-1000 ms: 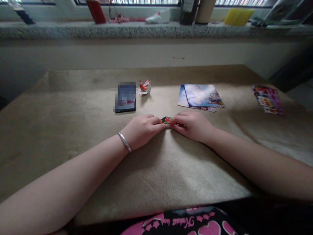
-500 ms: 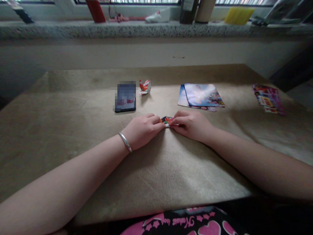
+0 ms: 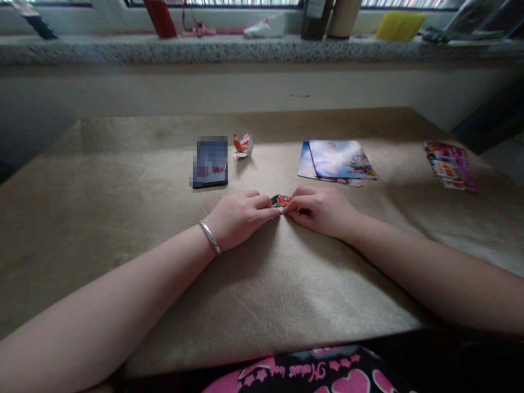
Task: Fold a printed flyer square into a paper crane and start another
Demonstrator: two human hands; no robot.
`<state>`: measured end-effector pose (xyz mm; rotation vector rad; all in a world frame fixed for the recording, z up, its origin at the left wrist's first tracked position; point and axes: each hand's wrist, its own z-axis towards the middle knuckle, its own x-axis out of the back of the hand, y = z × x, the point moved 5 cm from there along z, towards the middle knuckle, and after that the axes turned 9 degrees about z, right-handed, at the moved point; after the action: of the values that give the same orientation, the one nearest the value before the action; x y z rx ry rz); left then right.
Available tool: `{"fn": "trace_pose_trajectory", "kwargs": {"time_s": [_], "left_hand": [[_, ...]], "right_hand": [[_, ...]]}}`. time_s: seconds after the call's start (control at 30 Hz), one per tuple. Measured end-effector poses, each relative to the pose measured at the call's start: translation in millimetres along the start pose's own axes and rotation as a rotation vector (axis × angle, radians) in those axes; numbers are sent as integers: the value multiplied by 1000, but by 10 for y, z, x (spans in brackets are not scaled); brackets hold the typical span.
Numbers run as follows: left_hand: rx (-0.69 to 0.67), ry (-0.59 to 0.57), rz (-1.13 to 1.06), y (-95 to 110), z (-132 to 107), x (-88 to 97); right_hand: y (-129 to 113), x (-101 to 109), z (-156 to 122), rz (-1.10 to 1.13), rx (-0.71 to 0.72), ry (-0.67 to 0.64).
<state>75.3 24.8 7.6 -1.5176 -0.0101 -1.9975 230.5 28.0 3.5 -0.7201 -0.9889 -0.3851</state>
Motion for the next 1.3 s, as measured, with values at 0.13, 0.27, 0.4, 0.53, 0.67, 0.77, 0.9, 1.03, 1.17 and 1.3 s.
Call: {"fn": "trace_pose_trajectory", "kwargs": {"time_s": [0.13, 0.27, 0.4, 0.53, 0.67, 0.77, 0.9, 1.03, 1.17, 1.3], "left_hand": [[32, 4, -21, -7, -2, -2], [60, -16, -18, -11, 2, -5], [62, -29, 7, -3, 18, 14], [62, -38, 1, -1, 27, 15], [88, -50, -49, -18, 23, -5], [86, -60, -50, -13, 29, -1], [60, -73, -25, 7, 43, 18], [86, -79, -47, -4, 44, 13], [123, -73, -83, -16, 32, -17], [165, -34, -118, -44, 14, -23]], "right_hand": [[3, -1, -7, 9, -14, 0], [-4, -5, -11, 11, -15, -2], [-19, 0, -6, -25, -12, 3], [-57, -5, -2, -97, 33, -24], [-87, -2, -2, -148, 56, -30], [-97, -1, -3, -148, 60, -32], [-103, 5, 0, -143, 65, -36], [-113, -1, 7, -169, 67, -47], [-94, -9, 5, -167, 16, -34], [-77, -3, -4, -115, -13, -19]]}}
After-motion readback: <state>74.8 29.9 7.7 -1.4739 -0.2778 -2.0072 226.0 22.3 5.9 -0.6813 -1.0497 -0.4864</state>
